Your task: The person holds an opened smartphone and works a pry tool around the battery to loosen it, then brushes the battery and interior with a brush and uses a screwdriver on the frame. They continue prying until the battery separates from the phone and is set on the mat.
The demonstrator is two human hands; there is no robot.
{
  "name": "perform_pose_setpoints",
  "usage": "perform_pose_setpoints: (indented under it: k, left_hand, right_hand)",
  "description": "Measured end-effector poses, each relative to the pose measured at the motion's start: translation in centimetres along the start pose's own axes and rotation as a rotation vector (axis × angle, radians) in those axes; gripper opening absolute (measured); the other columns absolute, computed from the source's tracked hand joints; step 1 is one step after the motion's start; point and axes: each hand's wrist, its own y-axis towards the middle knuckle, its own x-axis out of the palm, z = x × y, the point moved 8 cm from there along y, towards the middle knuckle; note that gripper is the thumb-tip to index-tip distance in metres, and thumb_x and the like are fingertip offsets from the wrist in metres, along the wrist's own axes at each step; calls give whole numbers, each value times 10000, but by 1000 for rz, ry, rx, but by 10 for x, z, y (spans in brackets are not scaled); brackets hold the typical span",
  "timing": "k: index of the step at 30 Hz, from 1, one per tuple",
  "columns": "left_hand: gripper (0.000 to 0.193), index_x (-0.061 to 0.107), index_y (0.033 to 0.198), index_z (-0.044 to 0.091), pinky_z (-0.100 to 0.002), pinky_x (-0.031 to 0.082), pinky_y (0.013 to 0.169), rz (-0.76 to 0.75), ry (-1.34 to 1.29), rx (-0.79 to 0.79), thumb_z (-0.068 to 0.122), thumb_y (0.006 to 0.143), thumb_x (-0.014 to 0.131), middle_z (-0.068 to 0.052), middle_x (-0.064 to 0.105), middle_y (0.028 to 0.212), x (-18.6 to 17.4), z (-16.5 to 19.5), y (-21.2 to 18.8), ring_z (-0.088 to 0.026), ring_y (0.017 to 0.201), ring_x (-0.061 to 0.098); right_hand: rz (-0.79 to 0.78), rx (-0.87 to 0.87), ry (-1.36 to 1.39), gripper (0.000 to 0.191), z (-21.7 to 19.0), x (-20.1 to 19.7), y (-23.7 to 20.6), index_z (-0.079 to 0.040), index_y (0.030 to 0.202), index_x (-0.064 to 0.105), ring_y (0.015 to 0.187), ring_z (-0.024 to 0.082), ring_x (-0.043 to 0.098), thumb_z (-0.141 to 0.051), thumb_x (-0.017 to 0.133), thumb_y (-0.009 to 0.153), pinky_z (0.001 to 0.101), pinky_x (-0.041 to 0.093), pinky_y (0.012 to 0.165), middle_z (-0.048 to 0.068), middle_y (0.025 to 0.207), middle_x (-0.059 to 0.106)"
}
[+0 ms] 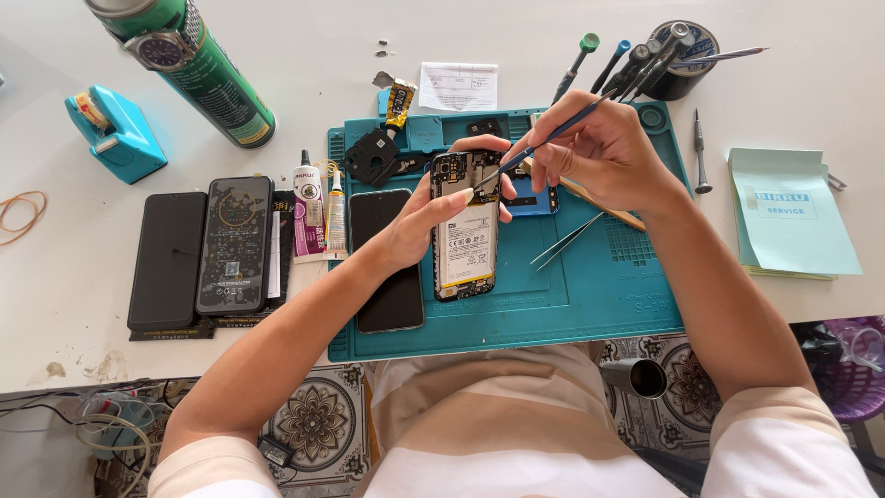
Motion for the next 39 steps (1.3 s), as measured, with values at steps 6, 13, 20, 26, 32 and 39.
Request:
perform_pose_setpoints:
  k: [6,13,20,26,32,39]
  left_hand:
    - [750,308,1596,91,-389,592,962,-1,8,-8,426,991,597,-136,645,1243,0,-1,1,-235,1137,704]
    - [731,318,1595,93,-389,591,970,-13,-5,15,418,1001,596,-134,641,1258,2,1,0,-237,1143,703]
    - [729,317,1588,87,-384,588,951,3,-41,-13,452,1014,579,-136,640,1254,0,-3,0,-233,1133,699]
    - [686,334,1579,91,-381,592,929,16,-29,-7,444,1031,546,-130,652,1231,-2,-5,0,-231,1109,707]
    - [579,337,1572,89,-380,586,910,50,-88,-66,326,1066,488,-137,654,1220,-11,-20,0,-242,1094,705]
    - [537,360,1573,92,-393,584,930,49,-149,-57,225,1069,486,-159,653,1218,-16,-26,-1,-266,1091,708]
  right_hand:
    - [5,5,44,127,-5,3,-1,-19,1175,572,864,149,741,-100,623,1093,267,606,715,102,1043,700]
    - [56,41,35,108,-5,3,-1,-28,1172,560,832,159,736,-99,611,1109,273,559,662,57,983,647]
    - [64,98,94,125,3,3,3,-34,1183,555,795,153,734,-88,618,1089,277,554,632,53,912,677]
    - [90,154,63,104,9,3,4,-31,1170,570,775,151,725,-68,619,1086,285,555,627,56,907,673]
    - [90,166,71,107,17,4,4,-32,1164,571,754,142,718,-68,620,1075,283,554,624,57,883,697]
    - [36,122,104,81,18,7,5,-20,1145,574,752,133,722,-55,607,1079,276,573,638,51,855,698]
